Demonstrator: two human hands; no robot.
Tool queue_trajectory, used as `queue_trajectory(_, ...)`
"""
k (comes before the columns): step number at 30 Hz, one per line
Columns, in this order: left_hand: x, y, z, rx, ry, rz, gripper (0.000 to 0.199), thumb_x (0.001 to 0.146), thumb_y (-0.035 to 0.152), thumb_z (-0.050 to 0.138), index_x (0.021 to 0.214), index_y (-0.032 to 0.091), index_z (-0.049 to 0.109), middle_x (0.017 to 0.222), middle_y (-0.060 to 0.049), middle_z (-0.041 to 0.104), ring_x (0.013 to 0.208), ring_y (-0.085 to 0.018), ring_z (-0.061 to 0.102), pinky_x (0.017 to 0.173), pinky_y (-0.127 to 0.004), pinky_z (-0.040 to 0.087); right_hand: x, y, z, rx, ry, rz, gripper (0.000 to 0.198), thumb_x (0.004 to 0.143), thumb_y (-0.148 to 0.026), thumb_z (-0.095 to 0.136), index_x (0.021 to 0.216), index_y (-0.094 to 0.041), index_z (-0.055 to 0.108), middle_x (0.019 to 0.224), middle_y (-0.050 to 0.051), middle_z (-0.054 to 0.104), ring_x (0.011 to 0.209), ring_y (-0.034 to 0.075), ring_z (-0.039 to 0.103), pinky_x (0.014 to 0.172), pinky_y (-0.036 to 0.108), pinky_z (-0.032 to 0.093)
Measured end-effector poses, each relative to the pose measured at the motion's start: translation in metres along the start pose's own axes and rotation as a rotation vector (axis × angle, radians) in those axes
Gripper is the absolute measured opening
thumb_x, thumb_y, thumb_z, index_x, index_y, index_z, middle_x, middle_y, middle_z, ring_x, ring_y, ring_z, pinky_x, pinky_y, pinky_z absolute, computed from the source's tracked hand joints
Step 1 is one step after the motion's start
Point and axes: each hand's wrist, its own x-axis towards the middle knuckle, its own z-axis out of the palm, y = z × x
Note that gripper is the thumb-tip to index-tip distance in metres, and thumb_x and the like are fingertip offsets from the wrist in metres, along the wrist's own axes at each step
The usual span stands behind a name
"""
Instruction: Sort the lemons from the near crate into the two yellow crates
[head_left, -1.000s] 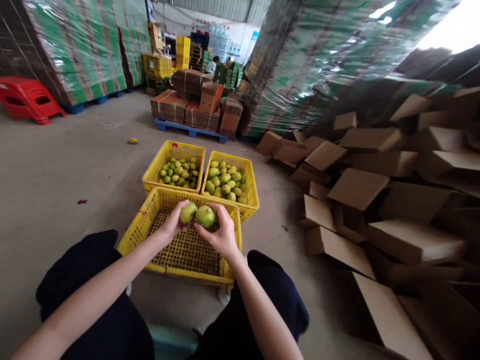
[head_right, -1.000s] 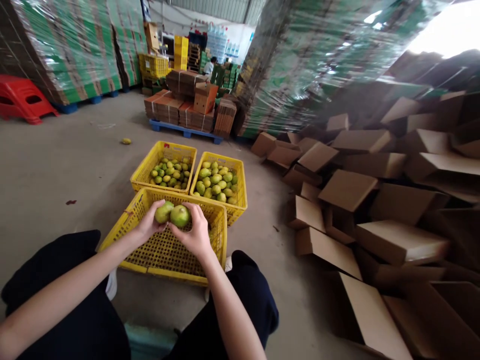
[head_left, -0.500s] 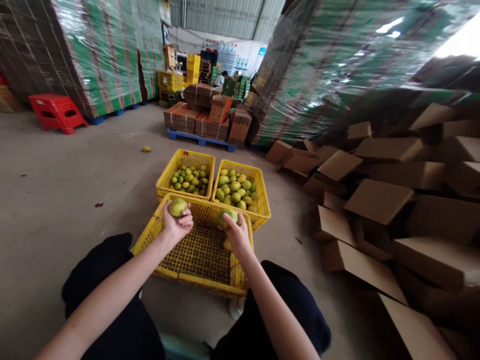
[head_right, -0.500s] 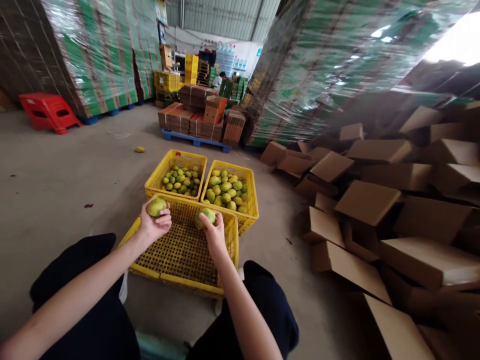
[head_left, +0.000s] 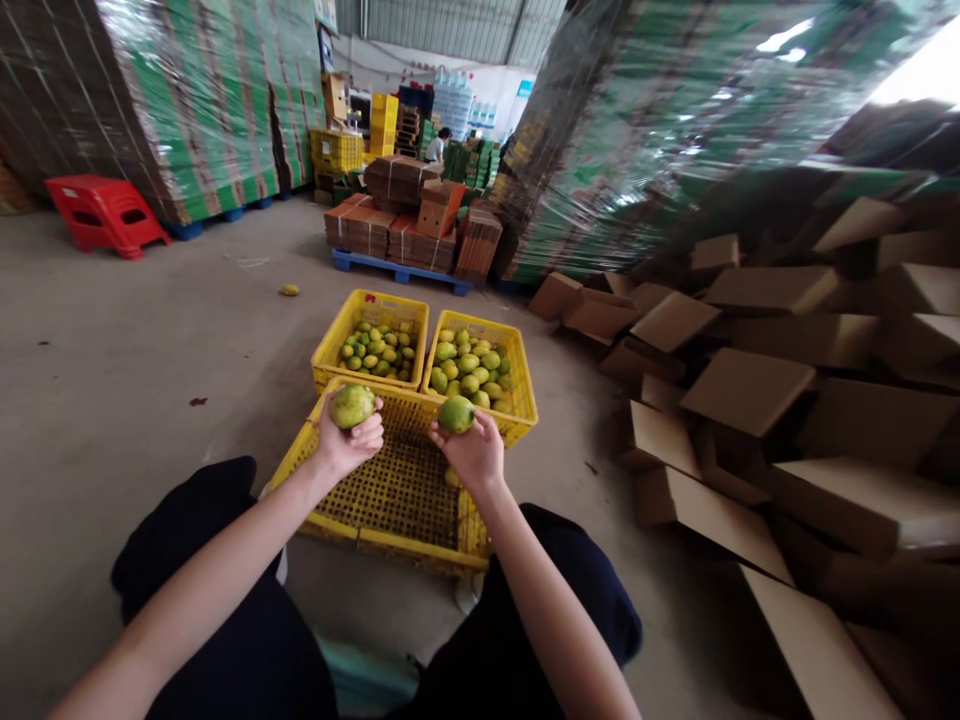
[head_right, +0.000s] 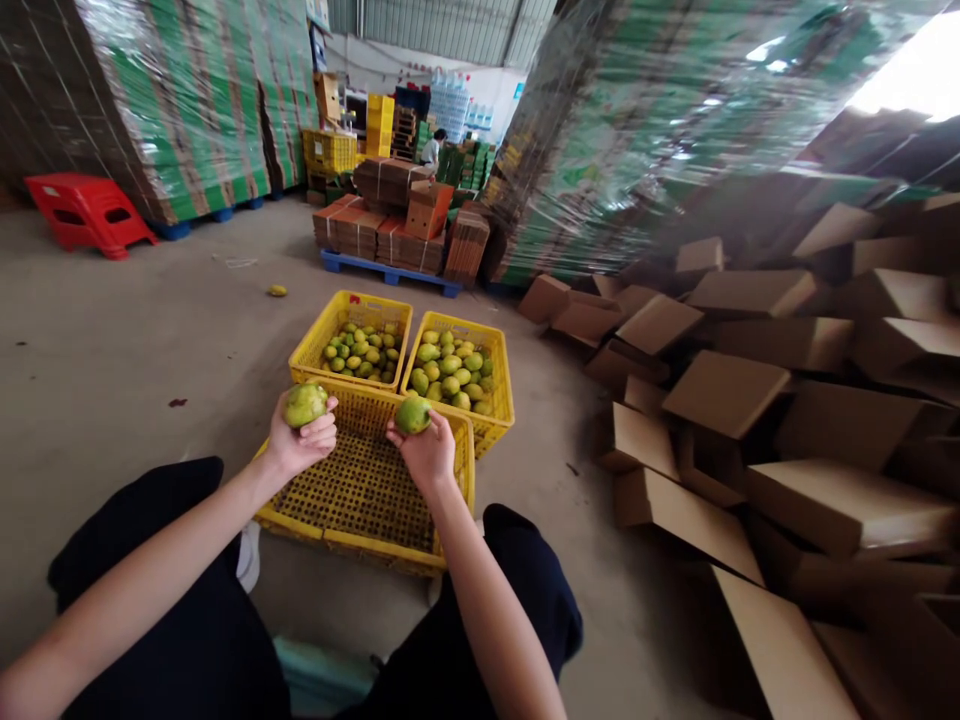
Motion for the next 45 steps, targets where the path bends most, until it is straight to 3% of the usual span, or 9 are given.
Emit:
queue_trajectory(4, 0.008, -0.005, 0.004, 0.186, 0.087, 0.150, 0.047, 0.088, 0.055, 0.047, 0.083, 0.011, 0.065, 0.053, -0.002, 0.056, 0.045, -0.011, 0.051, 0.040, -0.019, 0.039, -0.007, 0.008, 0.009, -0.242, -0.033, -0.039, 0.044, 0.065, -0.053, 0.076, 0.093, -0.026, 0.057, 0.082, 0.000, 0.063, 0.068, 0.020, 0.060, 0.060, 0.037, 0.055)
queue_trajectory(8, 0.019, -0.012, 0.001, 0.367, 0.180, 0.319, 0.029, 0.080, 0.040, 0.072, 0.095, 0.017, 0.064, 0.081, -0.003, 0.069, 0.071, -0.014, 0.065, 0.062, -0.022, 0.053, -0.012, 0.011, 0.010, -0.519, -0.072, -0.195, 0.047, 0.066, -0.048, 0.080, 0.100, -0.027, 0.054, 0.095, 0.000, 0.062, 0.083, 0.018, 0.062, 0.077, 0.035, 0.056)
queue_trajectory(13, 0.015, -0.018, -0.001, 0.739, 0.059, 0.520, 0.056, 0.056, 0.014, 0.089, 0.106, 0.023, 0.065, 0.110, -0.003, 0.068, 0.098, -0.015, 0.065, 0.088, -0.024, 0.051, -0.012, 0.011, 0.007, -0.591, -0.075, -0.352, 0.058, 0.066, -0.042, 0.083, 0.110, -0.029, 0.048, 0.115, 0.004, 0.058, 0.099, 0.021, 0.064, 0.088, 0.038, 0.054)
queue_trajectory(18, 0.011, -0.017, -0.003, 0.963, -0.016, 0.561, 0.060, 0.055, 0.008, 0.087, 0.109, 0.024, 0.068, 0.115, -0.006, 0.067, 0.107, -0.021, 0.063, 0.097, -0.033, 0.050, -0.009, 0.011, 0.002, -0.614, -0.067, -0.383, 0.077, 0.063, -0.039, 0.086, 0.126, -0.030, 0.043, 0.123, 0.007, 0.061, 0.108, 0.024, 0.063, 0.094, 0.042, 0.052)
queue_trajectory(27, 0.013, -0.017, -0.007, 0.936, 0.006, 0.547, 0.061, 0.051, 0.004, 0.086, 0.107, 0.022, 0.069, 0.117, -0.007, 0.066, 0.108, -0.022, 0.062, 0.099, -0.034, 0.048, -0.013, 0.007, 0.007, -0.553, -0.029, -0.419, 0.060, 0.060, -0.034, 0.087, 0.110, -0.027, 0.056, 0.118, 0.005, 0.065, 0.107, 0.025, 0.064, 0.097, 0.043, 0.051)
queue_trajectory(33, 0.015, -0.012, -0.008, 0.785, -0.007, 0.361, 0.061, 0.057, 0.015, 0.087, 0.115, 0.022, 0.066, 0.121, -0.006, 0.065, 0.114, -0.024, 0.060, 0.102, -0.036, 0.045, -0.008, 0.003, 0.007, -0.384, -0.072, -0.146, 0.042, 0.062, -0.036, 0.082, 0.100, -0.025, 0.068, 0.098, 0.001, 0.071, 0.092, 0.024, 0.066, 0.085, 0.037, 0.054)
queue_trajectory(36, 0.015, -0.017, -0.015, 0.730, 0.030, 0.284, 0.061, 0.063, 0.028, 0.086, 0.119, 0.021, 0.065, 0.111, -0.006, 0.068, 0.109, -0.023, 0.062, 0.098, -0.034, 0.047, -0.006, 0.016, 0.008, -0.196, -0.107, 0.030, 0.037, 0.066, -0.047, 0.073, 0.094, -0.024, 0.069, 0.085, 0.002, 0.070, 0.076, 0.023, 0.065, 0.062, 0.034, 0.054)
queue_trajectory(39, 0.010, -0.028, -0.025, 0.756, 0.149, 0.302, 0.057, 0.059, 0.034, 0.088, 0.108, 0.019, 0.065, 0.093, -0.003, 0.067, 0.090, -0.018, 0.064, 0.079, -0.028, 0.051, -0.013, 0.033, 0.012, -0.172, -0.125, 0.109, 0.035, 0.069, -0.050, 0.071, 0.093, -0.024, 0.066, 0.072, 0.000, 0.064, 0.055, 0.017, 0.057, 0.041, 0.027, 0.043)
queue_trajectory(45, -0.014, -0.054, -0.031, 0.612, 0.282, 0.307, 0.044, 0.060, 0.049, 0.080, 0.077, 0.020, 0.052, 0.078, 0.001, 0.062, 0.066, -0.015, 0.061, 0.044, -0.021, 0.042, -0.041, 0.046, 0.021, -0.113, -0.141, 0.150, 0.039, 0.064, -0.050, 0.081, 0.082, -0.024, 0.059, 0.059, -0.007, 0.056, 0.040, 0.010, 0.048, 0.033, 0.021, 0.034)
